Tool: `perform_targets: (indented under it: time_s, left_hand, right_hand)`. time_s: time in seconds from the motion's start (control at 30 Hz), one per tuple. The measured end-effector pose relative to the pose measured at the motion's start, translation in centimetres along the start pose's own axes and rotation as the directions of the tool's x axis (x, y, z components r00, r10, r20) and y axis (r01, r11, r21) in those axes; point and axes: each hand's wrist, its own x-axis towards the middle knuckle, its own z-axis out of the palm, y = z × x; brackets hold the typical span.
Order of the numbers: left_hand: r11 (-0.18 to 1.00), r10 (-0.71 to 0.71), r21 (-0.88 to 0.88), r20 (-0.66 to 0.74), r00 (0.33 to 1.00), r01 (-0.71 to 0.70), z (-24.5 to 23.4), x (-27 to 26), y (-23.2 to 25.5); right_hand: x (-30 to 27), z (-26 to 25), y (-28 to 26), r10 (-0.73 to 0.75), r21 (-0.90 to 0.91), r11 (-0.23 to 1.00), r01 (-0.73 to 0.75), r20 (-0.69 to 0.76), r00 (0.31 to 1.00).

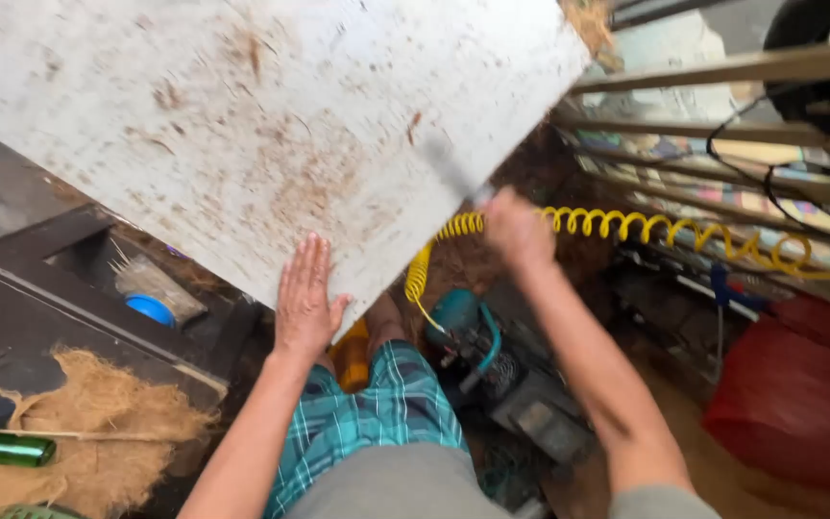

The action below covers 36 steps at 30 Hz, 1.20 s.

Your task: Scraping residue and debris off a white board using a small hand tool

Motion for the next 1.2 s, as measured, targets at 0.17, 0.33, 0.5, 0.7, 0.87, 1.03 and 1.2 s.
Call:
perform_targets:
  time_s: [0.17, 0.33, 0.5, 0.7, 0.87, 1.03, 1.2]
  left_hand:
    - [1.000, -0.006, -0.003, 0.017, 1.000, 0.006, 0.0, 0.1, 0.2]
    - [0.999, -0.024, -0.045, 0.043, 0.999, 0.026, 0.0, 0.0, 0.7]
    - [1.000, -0.020, -0.002, 0.002, 1.000, 0.020, 0.5, 0.3, -0.1]
    - [1.000, -0.003, 0.017, -0.045, 0.999, 0.004, 0.9, 0.0, 0.0]
    - [0.999, -0.004, 0.046, -0.049, 0.999, 0.007, 0.9, 0.1, 0.2]
    - [0.998, -0.012, 0.062, -0.057, 0.998, 0.015, 0.4, 0.4, 0.3]
    - [0.999, -0.012, 0.039, -0.047, 0.999, 0.014, 0.4, 0.4, 0.6]
  right_hand:
    - [3.4, 0.6, 3.1, 0.047, 0.117, 0.991, -0.069, 0.182, 0.982]
    - [5.7, -1.4, 6.2, 0.227, 0.122, 0.958, -0.261, 0.236, 0.945]
    - [8.0, 0.0, 7.7, 0.193, 0.089, 0.969, -0.232, 0.323, 0.927]
    - [6.7, -4.1, 5.6, 0.099, 0.210, 0.954, -0.214, 0.452, 0.887]
    - [11.3, -2.0, 11.2, 0.152, 0.142, 0.967, -0.214, 0.354, 0.923]
    - [9.8, -4.5, 7.7, 0.181, 0.175, 0.952, -0.251, 0.338, 0.924]
    - [12.2, -1.4, 13.5, 0.171, 0.164, 0.959, -0.229, 0.308, 0.936]
